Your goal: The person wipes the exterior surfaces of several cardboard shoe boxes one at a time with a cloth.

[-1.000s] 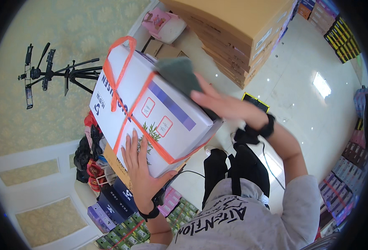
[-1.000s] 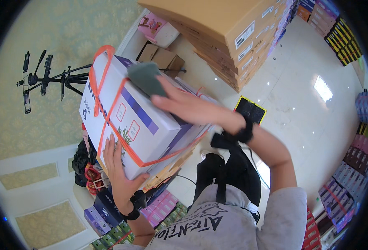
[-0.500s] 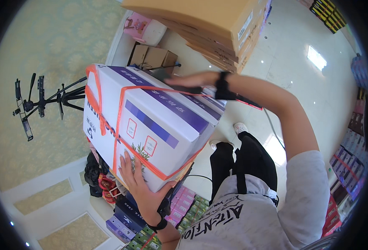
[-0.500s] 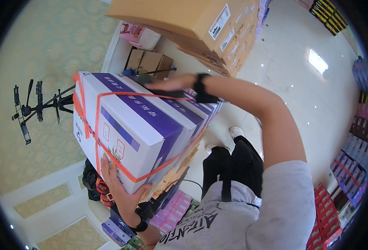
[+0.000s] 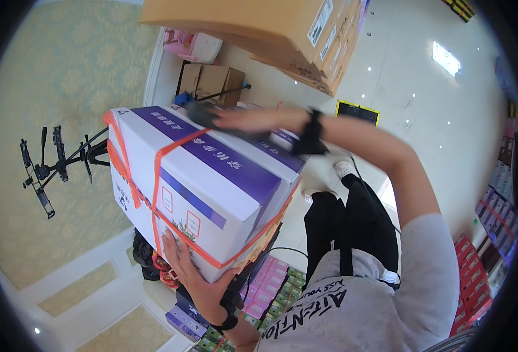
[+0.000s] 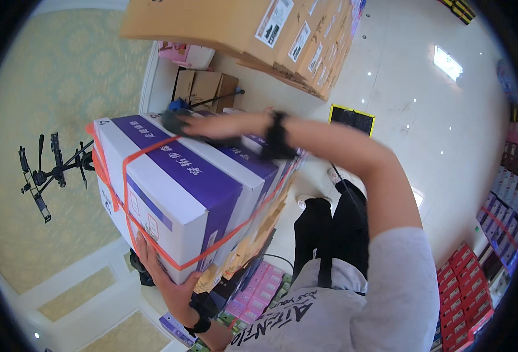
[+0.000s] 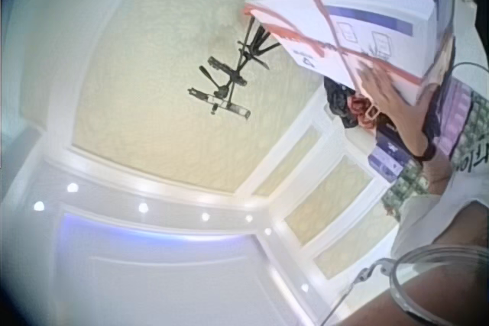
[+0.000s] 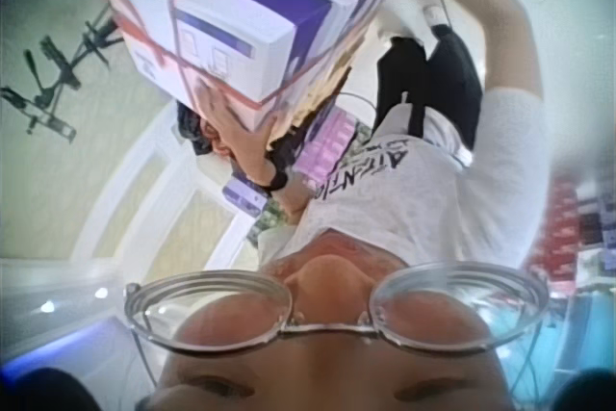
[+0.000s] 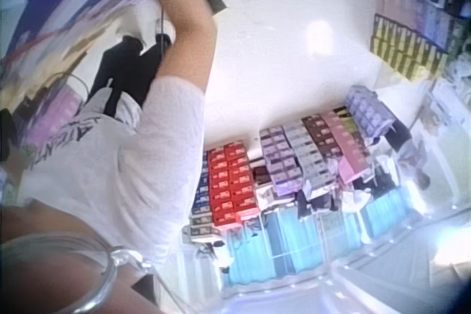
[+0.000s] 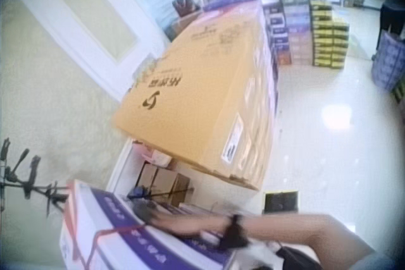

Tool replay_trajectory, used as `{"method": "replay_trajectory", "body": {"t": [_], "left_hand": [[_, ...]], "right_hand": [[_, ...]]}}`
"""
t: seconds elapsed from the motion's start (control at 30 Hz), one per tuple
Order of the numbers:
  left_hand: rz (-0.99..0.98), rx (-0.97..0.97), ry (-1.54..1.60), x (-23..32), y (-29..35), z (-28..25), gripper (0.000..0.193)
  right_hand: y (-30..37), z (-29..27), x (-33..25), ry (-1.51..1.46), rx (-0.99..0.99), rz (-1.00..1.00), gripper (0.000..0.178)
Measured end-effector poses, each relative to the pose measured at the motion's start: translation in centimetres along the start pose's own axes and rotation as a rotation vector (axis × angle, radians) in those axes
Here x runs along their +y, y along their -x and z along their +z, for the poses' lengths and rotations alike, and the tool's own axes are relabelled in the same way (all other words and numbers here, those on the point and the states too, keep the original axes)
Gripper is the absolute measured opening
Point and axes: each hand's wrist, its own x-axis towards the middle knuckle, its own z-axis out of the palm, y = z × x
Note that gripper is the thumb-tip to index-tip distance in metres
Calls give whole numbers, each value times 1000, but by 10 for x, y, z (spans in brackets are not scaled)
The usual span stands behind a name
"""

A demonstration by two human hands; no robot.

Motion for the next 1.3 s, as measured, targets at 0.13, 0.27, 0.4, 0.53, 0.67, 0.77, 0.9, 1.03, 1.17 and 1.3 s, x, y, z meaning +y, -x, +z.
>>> {"method": "replay_trajectory", "body": {"t": [0.13,0.27,0.4,0.53,0.67,0.77,0.9,1.03,1.17,1.3], "left_hand": [[-63,-8,23,-10,13,0,102],[-44,17,36,-16,12,0,100],[-33,67,54,-6,7,-3,94],[4,75,56,-11,2,-2,91],[-38,110,46,-7,6,-5,79],[34,221,119,-12,12,-7,58],[66,631,306,-6,48,-4,32],[156,512,702,24,94,14,18],[53,30,1284,36,115,52,55],[83,-2,2132,37,142,78,75]], "right_hand": [[-107,-14,50,-73,-142,-29,42],[-79,-36,112,-187,-113,300,53],[45,-40,177,81,-74,356,37],[168,-3,103,159,182,576,37],[236,17,57,-605,555,500,37],[262,31,33,-811,631,229,49],[262,71,-12,-666,491,141,66],[255,116,-66,-720,168,25,69],[234,163,-90,-1013,-109,-49,64],[198,214,-131,-624,-194,170,57]]}}
